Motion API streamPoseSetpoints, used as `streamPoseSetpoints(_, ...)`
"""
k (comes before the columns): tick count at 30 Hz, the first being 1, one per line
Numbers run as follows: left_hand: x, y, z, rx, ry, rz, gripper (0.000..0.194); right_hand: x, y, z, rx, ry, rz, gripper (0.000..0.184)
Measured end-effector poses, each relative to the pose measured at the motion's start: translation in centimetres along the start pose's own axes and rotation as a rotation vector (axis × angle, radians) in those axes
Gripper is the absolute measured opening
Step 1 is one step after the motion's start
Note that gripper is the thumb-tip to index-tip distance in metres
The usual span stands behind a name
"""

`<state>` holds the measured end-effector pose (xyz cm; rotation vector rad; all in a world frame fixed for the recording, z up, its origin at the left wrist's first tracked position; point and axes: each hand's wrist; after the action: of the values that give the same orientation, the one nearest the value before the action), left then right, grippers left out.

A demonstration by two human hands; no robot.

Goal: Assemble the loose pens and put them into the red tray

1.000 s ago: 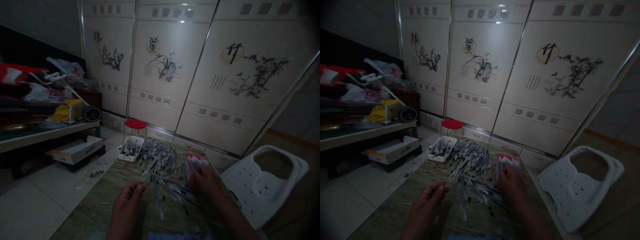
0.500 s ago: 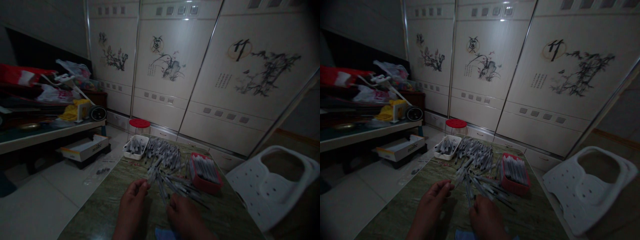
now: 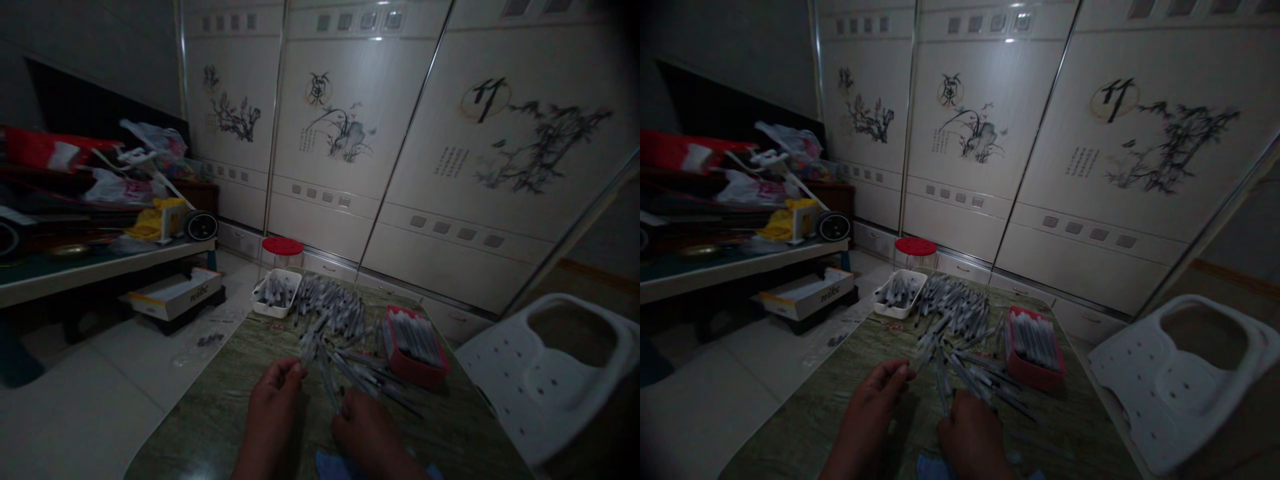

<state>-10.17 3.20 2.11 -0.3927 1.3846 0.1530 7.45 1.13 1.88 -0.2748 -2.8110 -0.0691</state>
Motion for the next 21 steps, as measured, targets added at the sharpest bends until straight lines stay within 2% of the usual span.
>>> streamPoseSetpoints(6,0.8,0.1,0.1,0.019,0.030,0.009,0.038,-1.2,-0.3,-0.1,0.007,0.050,0.002,0.008)
streamPoseSetpoints(9,1.0,-0.1,0.4,0.031,0.007,-0.029,0.039,-2.2,-0.7,-0.4,0.004,0.088,-0.026,0.007)
streamPoseSetpoints(15,2.2,-0.5,1.3,0.103,-0.175,-0.172,0.052,-4.6,-2.3,0.1,0.086,0.237,-0.146,0.009)
streamPoseSetpoints(21,3.2,-0.4,1.7,0.188,-0.317,-0.242,0.048,-6.7,-3.1,1.6,0.064,0.406,-0.160,0.005)
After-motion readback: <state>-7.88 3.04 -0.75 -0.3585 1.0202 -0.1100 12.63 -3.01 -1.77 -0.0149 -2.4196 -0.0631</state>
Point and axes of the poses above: each hand's wrist, its own y-axis towards the middle knuckle, its own z-axis out of the palm, x = y × z, and after that the axes turned 10 degrees about -x, right-handed
